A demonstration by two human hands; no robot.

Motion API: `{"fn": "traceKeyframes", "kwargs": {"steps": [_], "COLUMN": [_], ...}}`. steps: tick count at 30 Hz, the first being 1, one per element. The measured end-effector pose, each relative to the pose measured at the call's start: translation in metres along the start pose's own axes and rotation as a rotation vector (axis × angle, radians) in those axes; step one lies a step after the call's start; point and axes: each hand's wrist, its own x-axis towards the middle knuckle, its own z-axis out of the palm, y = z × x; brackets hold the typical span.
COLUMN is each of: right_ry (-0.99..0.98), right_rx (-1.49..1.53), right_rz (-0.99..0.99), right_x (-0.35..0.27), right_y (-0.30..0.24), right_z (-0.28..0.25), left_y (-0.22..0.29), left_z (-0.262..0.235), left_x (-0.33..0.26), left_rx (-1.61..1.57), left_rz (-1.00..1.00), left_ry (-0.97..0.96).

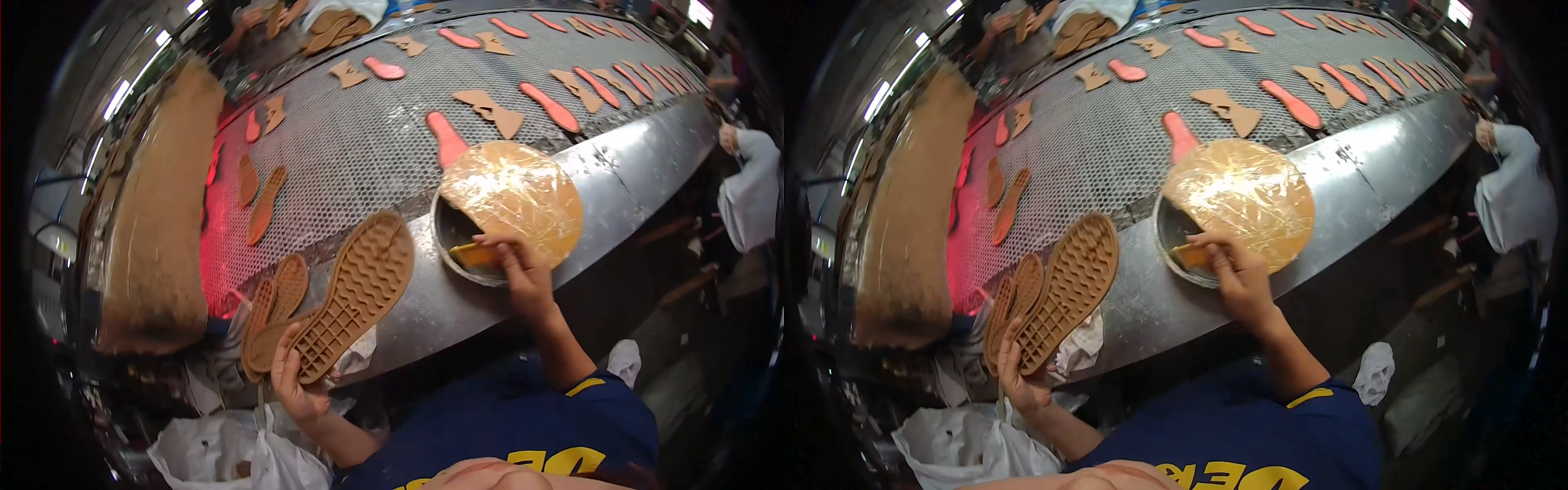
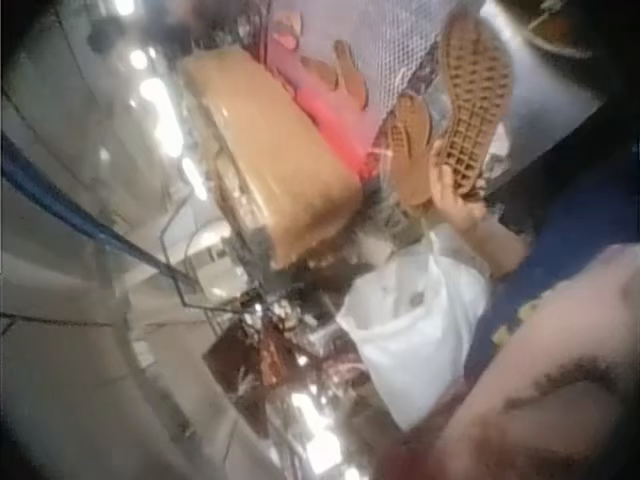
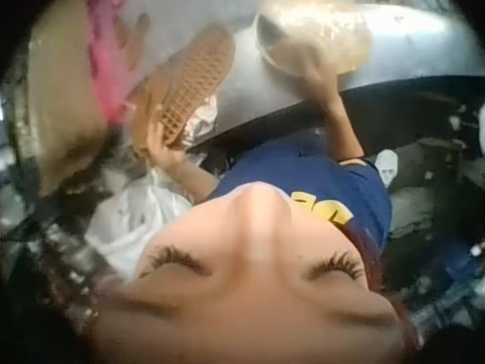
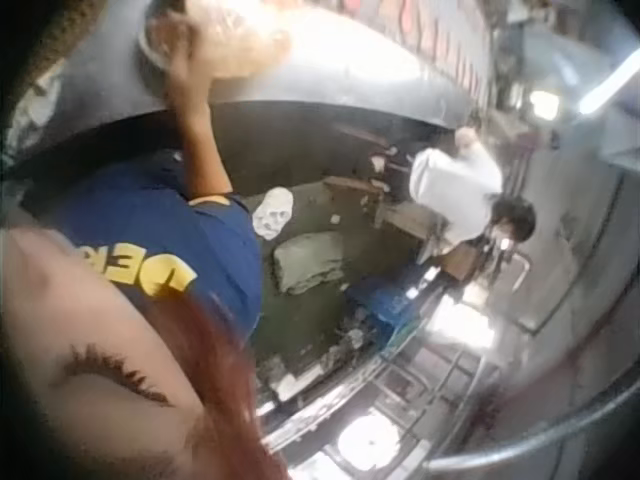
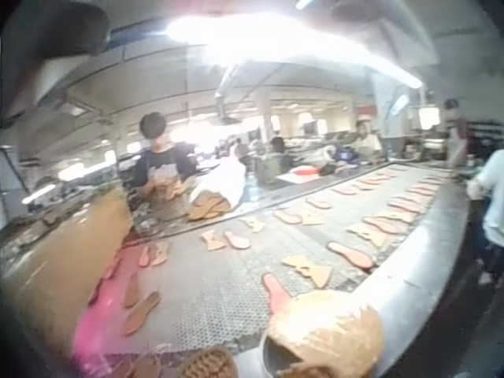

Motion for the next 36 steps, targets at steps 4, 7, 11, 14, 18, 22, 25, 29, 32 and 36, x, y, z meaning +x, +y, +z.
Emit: {"fn": "traceKeyframes", "kwargs": {"steps": [4, 7, 11, 14, 18, 22, 25, 29, 32, 36], "right_ry": [-0.011, -0.086, 0.056, 0.231, 0.344, 0.306, 0.217, 0.158, 0.167, 0.154], "right_rx": [-0.003, -0.034, 0.365, 0.504, 0.474, 0.275, -0.048, -0.235, -0.322, -0.395], "right_rz": [0.022, 0.046, 0.099, 0.029, -0.198, -0.505, -0.77, -0.822, -0.807, -0.804], "right_x": [0.002, 0.004, 0.007, 0.006, -0.006, -0.023, -0.028, -0.021, -0.017, -0.016], "right_y": [0.0, 0.005, 0.011, 0.003, -0.009, -0.032, -0.037, -0.04, -0.042, -0.045], "right_z": [-0.003, -0.006, -0.007, -0.009, 0.004, 0.017, 0.026, 0.034, 0.038, 0.039], "left_y": [-0.02, -0.049, -0.062, -0.059, -0.083, -0.081, -0.086, -0.086, -0.085, -0.085], "left_z": [0.033, 0.024, 0.044, 0.056, 0.04, 0.047, 0.05, 0.049, 0.051, 0.047], "left_x": [-0.006, -0.01, -0.019, -0.015, -0.018, -0.018, -0.024, -0.032, -0.033, -0.032], "left_rx": [-0.528, -0.589, -0.822, -0.588, -0.639, -0.501, -0.419, -0.304, -0.279, -0.272], "left_rz": [0.041, -0.087, -0.408, -0.448, -0.284, -0.279, -0.319, -0.33, -0.323, -0.35], "left_ry": [0.065, -0.323, -0.502, -0.383, -0.36, -0.337, -0.373, -0.397, -0.393, -0.417]}}
